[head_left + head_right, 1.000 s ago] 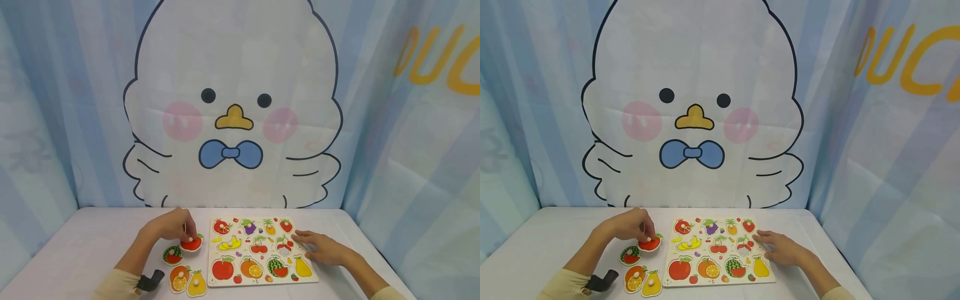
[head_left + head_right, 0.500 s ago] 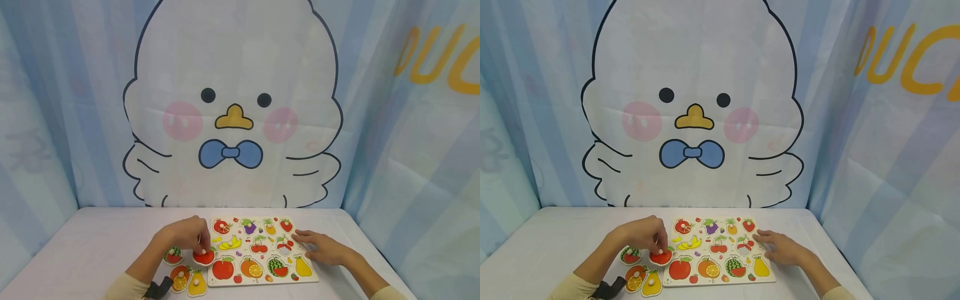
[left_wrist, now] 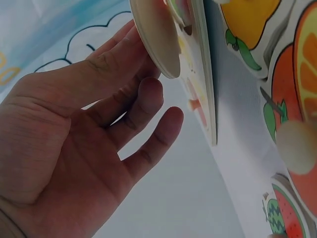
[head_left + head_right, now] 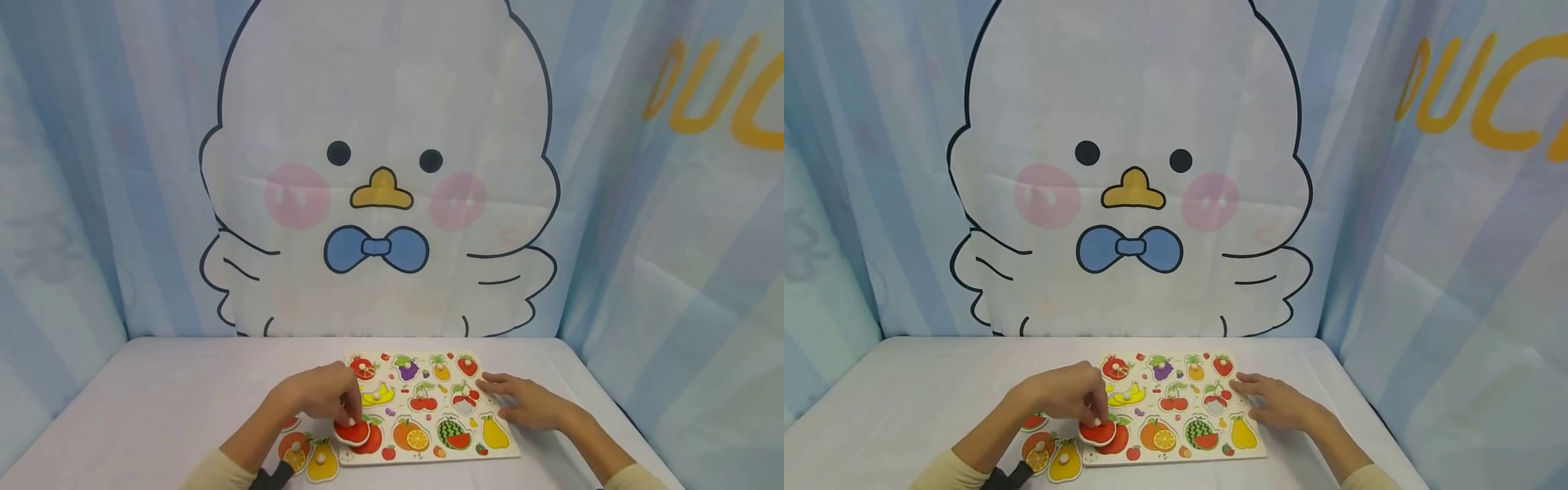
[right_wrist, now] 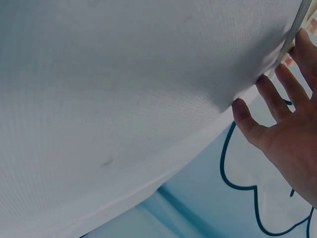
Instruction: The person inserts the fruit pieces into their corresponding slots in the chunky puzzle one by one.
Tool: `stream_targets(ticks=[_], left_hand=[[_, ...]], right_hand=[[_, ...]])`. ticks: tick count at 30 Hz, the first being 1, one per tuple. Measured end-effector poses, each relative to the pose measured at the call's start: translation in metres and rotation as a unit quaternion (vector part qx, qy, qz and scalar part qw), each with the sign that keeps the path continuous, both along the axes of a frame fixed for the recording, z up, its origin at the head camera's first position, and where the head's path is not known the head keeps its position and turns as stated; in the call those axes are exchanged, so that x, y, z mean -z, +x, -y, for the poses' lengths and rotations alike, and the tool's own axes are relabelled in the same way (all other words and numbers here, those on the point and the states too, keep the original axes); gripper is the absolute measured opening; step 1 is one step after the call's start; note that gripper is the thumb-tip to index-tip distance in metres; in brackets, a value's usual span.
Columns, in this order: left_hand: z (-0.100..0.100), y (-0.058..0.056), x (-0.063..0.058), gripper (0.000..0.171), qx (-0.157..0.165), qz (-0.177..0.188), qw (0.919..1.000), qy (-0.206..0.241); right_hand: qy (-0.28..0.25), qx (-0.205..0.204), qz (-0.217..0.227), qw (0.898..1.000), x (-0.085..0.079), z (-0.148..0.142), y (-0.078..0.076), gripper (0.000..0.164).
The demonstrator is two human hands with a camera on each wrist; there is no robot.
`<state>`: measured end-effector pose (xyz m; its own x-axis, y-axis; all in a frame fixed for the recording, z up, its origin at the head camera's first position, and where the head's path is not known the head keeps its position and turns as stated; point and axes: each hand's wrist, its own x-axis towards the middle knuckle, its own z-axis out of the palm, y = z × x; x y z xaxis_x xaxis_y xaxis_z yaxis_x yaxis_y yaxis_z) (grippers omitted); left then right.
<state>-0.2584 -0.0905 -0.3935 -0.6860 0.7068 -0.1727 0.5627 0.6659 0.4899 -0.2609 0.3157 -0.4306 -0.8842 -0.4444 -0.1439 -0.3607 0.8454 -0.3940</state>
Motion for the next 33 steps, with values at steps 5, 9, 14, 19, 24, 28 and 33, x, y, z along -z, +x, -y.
stream_targets(ticks=[5, 9, 14, 19, 24, 28, 33], left_hand=[[-0.005, 0.002, 0.002, 0.014, 0.0, -0.001, 1.0, 0.007], [-0.009, 0.004, 0.003, 0.013, -0.001, -0.006, 0.9999, 0.01], [-0.013, 0.006, 0.005, 0.012, -0.003, -0.013, 0.9999, 0.007], [-0.017, 0.004, 0.009, 0.012, -0.005, -0.018, 0.9998, -0.001], [-0.02, 0.003, 0.012, 0.013, -0.01, -0.016, 0.9998, -0.003], [-0.021, 0.002, 0.013, 0.013, -0.012, -0.012, 0.9998, -0.006], [-0.023, 0.002, 0.017, 0.015, -0.012, -0.007, 0.9998, -0.012]], right_hand=[[0.012, 0.025, 0.004, 1.0, 0.0, 0.002, -0.003, 0.057], [0.013, 0.037, 0.006, 0.999, 0.0, 0.004, -0.004, 0.058], [0.012, 0.048, 0.009, 0.999, -0.001, 0.005, -0.003, 0.058], [0.013, 0.038, 0.012, 0.999, -0.002, 0.005, -0.002, 0.057], [0.007, 0.021, 0.008, 1.0, -0.002, 0.003, -0.002, 0.057], [0.004, 0.023, 0.01, 1.0, -0.002, 0.003, -0.001, 0.057], [-0.001, 0.042, 0.02, 0.999, -0.002, 0.005, 0.001, 0.057]])
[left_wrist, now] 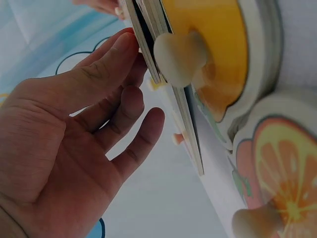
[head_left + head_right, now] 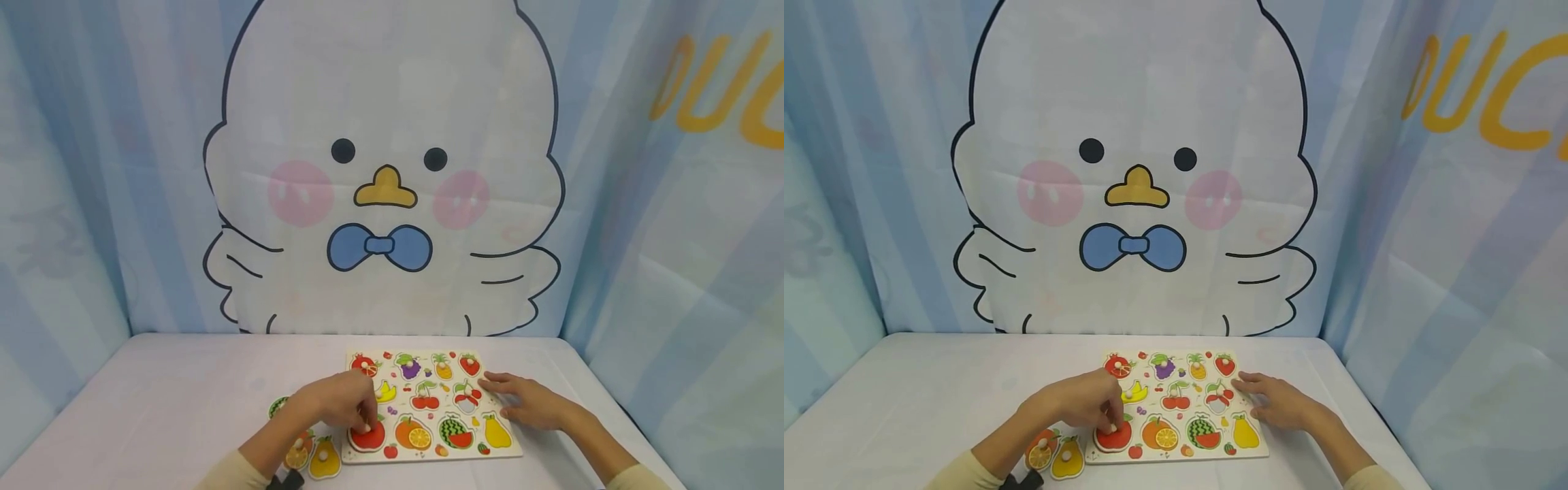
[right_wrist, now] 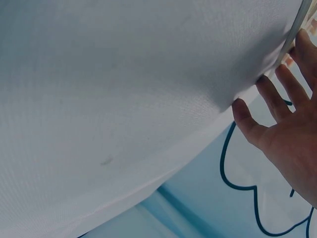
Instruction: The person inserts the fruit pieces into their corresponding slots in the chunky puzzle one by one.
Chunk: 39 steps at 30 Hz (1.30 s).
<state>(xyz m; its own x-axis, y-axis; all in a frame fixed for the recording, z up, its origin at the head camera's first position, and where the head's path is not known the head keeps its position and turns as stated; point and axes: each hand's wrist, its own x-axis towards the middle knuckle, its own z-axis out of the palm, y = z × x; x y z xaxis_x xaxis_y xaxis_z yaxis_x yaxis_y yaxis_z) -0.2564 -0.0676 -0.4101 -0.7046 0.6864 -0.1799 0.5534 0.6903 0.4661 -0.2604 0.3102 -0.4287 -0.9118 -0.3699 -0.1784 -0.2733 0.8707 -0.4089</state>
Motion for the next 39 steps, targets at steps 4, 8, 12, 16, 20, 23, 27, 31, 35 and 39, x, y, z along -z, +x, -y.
stream_targets(ticks=[4, 8, 12, 16, 20, 23, 27, 31, 35, 39], left_hand=[[-0.001, 0.001, 0.002, 0.017, 0.001, -0.001, 1.0, -0.005], [-0.002, 0.002, 0.003, 0.018, -0.005, 0.0, 1.0, -0.005], [-0.003, 0.003, 0.002, 0.018, -0.01, 0.004, 0.9999, -0.003], [-0.004, 0.005, 0.001, 0.018, -0.011, 0.014, 0.9998, -0.003], [-0.004, 0.005, 0.002, 0.018, 0.0, 0.016, 0.9999, -0.004], [-0.001, 0.004, 0.002, 0.016, 0.017, 0.017, 0.9997, -0.001], [0.006, 0.002, 0.0, 0.02, 0.039, 0.03, 0.9987, 0.013], [0.011, 0.002, -0.006, 0.029, 0.049, 0.042, 0.9976, 0.025], [0.014, 0.002, -0.011, 0.033, 0.042, 0.048, 0.9975, 0.031], [0.017, 0.001, -0.013, 0.033, 0.024, 0.051, 0.9977, 0.038]], right_hand=[[0.002, 0.005, 0.001, 1.0, 0.0, 0.001, 0.001, 0.057], [0.005, 0.001, -0.004, 1.0, -0.001, 0.001, 0.001, 0.057], [0.006, 0.003, -0.003, 1.0, -0.001, 0.0, 0.002, 0.057], [0.002, 0.009, 0.0, 1.0, 0.001, -0.001, 0.002, 0.057], [0.005, 0.013, -0.001, 1.0, 0.003, -0.002, 0.002, 0.058], [0.008, 0.016, -0.002, 1.0, 0.004, -0.001, 0.002, 0.058], [0.007, 0.008, -0.004, 1.0, 0.005, -0.001, 0.002, 0.058], [0.005, -0.016, -0.012, 1.0, 0.002, -0.002, 0.004, 0.057], [0.003, -0.03, -0.014, 0.999, -0.002, -0.002, 0.005, 0.057], [0.002, -0.031, -0.012, 0.999, -0.004, -0.002, 0.005, 0.057]])
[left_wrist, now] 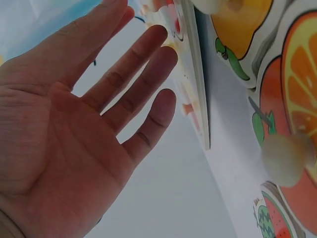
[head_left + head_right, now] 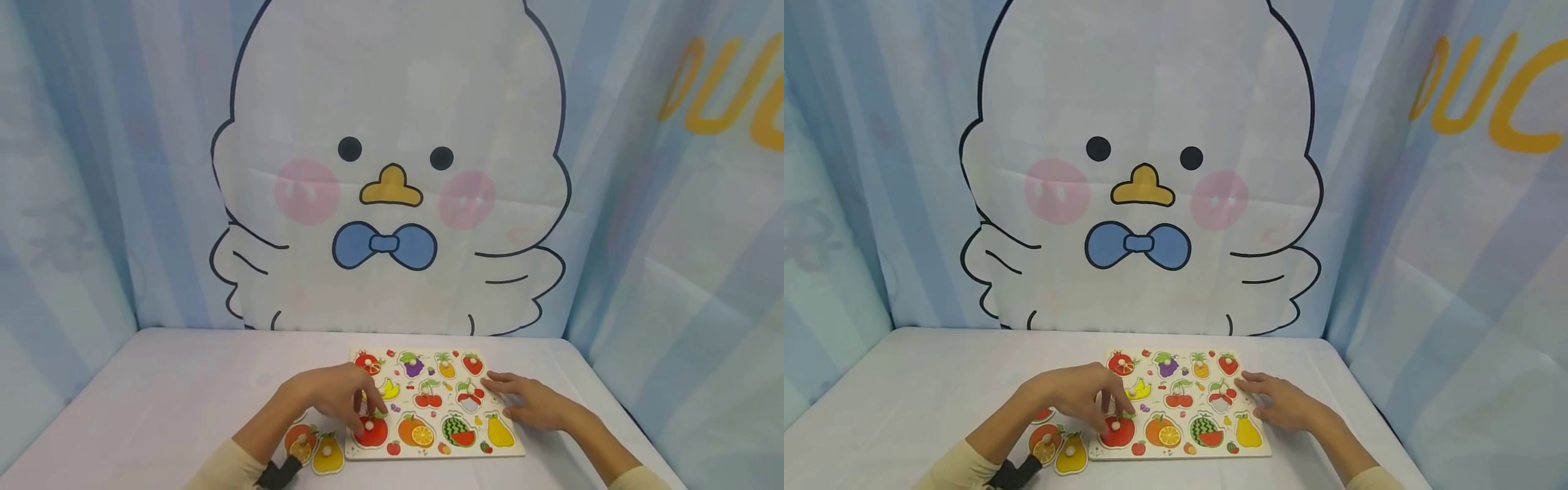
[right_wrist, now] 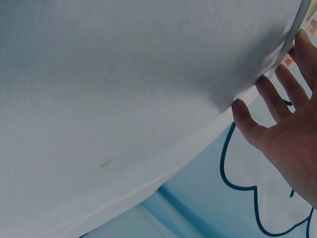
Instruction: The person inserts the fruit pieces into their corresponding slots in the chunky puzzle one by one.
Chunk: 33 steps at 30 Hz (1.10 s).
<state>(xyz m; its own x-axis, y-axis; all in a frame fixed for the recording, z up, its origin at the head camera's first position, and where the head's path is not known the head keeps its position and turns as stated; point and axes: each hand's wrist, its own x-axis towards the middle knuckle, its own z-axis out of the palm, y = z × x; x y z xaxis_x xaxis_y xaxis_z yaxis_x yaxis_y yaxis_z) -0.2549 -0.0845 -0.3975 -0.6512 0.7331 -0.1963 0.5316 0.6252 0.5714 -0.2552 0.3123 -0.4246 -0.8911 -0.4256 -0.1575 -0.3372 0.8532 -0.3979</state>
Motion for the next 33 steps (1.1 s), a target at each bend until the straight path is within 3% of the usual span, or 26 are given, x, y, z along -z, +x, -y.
stream_targets(ticks=[8, 16, 25, 30, 33], left_hand=[[0.006, -0.006, -0.001, 0.032, 0.01, -0.012, 0.9999, 0.007], [0.016, -0.007, -0.006, 0.016, 0.016, 0.007, 0.9998, 0.006], [0.033, 0.0, -0.009, 0.018, -0.047, 0.036, 0.9963, -0.062], [0.042, 0.001, -0.011, 0.02, -0.091, 0.068, 0.986, -0.122], [0.047, 0.0, -0.011, 0.021, -0.101, 0.091, 0.9801, -0.145]], right_hand=[[0.006, 0.021, 0.003, 1.0, 0.002, 0.002, -0.005, 0.057], [-0.003, 0.013, 0.006, 1.0, 0.0, 0.001, -0.002, 0.056], [-0.01, -0.004, 0.006, 1.0, 0.002, -0.003, 0.0, 0.056], [-0.005, 0.007, 0.004, 1.0, 0.002, -0.001, -0.002, 0.056], [-0.005, 0.019, 0.007, 1.0, 0.003, 0.001, -0.003, 0.057]])
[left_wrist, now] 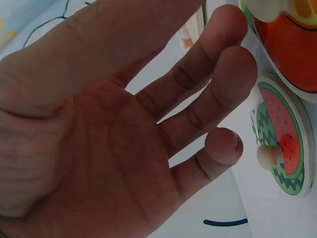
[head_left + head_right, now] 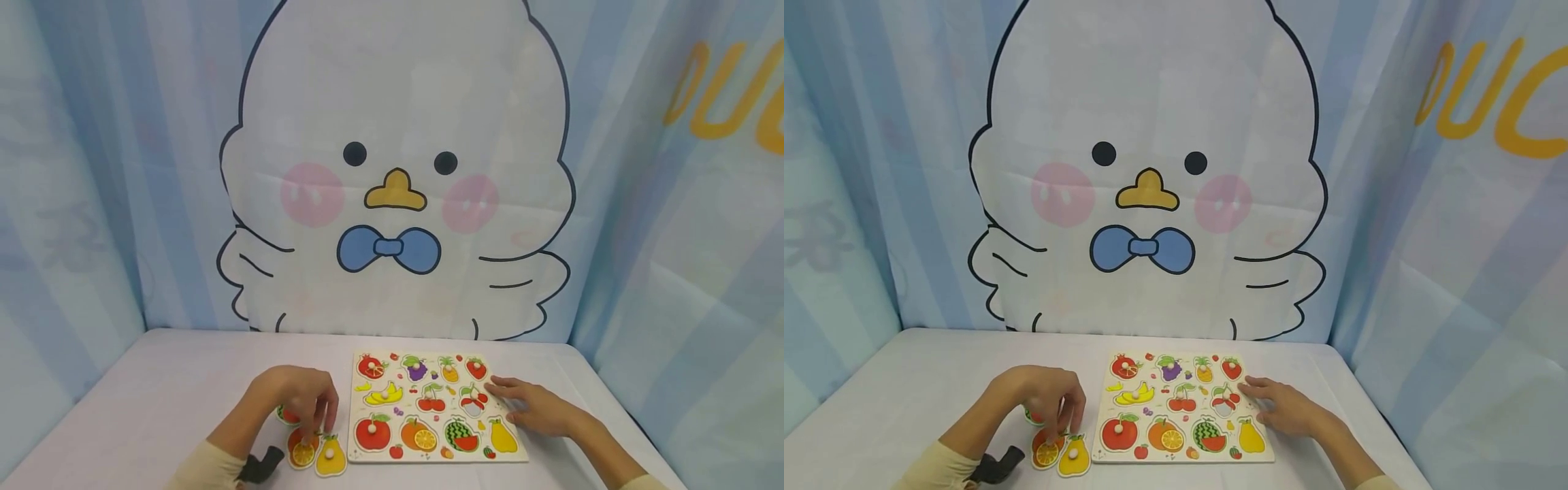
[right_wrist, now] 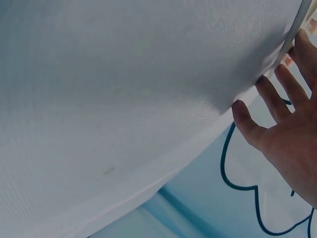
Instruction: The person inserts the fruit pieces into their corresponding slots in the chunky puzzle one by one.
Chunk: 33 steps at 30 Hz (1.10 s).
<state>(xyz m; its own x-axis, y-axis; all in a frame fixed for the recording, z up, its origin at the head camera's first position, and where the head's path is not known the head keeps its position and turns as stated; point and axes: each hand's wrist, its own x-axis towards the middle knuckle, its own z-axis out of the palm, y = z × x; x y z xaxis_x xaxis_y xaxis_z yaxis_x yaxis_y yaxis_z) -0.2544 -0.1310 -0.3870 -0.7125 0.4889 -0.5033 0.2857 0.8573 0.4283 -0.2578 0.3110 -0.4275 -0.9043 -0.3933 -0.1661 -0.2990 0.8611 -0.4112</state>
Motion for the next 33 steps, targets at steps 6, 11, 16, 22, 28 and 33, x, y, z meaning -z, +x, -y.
stream_targets(ticks=[6, 11, 16, 22, 28, 33], left_hand=[[0.005, 0.0, 0.003, 0.022, -0.011, 0.029, 0.9995, -0.008], [0.007, 0.005, 0.005, 0.022, -0.025, 0.014, 0.9995, -0.009], [0.008, 0.01, 0.006, 0.023, -0.009, -0.016, 0.9998, -0.005], [0.01, 0.013, 0.011, 0.025, -0.005, -0.032, 0.9995, 0.006], [0.013, 0.015, 0.014, 0.025, -0.002, -0.042, 0.999, 0.015], [0.017, 0.016, 0.013, 0.025, 0.003, -0.047, 0.9985, 0.028]], right_hand=[[-0.004, -0.002, -0.001, 1.0, 0.002, 0.001, -0.001, 0.057], [-0.005, -0.011, -0.003, 1.0, 0.002, 0.0, 0.0, 0.057], [-0.002, -0.017, -0.01, 1.0, 0.0, -0.002, 0.001, 0.056], [-0.016, -0.034, -0.005, 0.999, 0.0, -0.004, 0.003, 0.056], [-0.014, -0.029, -0.004, 0.999, -0.001, -0.004, 0.004, 0.055], [-0.003, -0.017, -0.009, 1.0, 0.001, -0.003, 0.002, 0.056]])
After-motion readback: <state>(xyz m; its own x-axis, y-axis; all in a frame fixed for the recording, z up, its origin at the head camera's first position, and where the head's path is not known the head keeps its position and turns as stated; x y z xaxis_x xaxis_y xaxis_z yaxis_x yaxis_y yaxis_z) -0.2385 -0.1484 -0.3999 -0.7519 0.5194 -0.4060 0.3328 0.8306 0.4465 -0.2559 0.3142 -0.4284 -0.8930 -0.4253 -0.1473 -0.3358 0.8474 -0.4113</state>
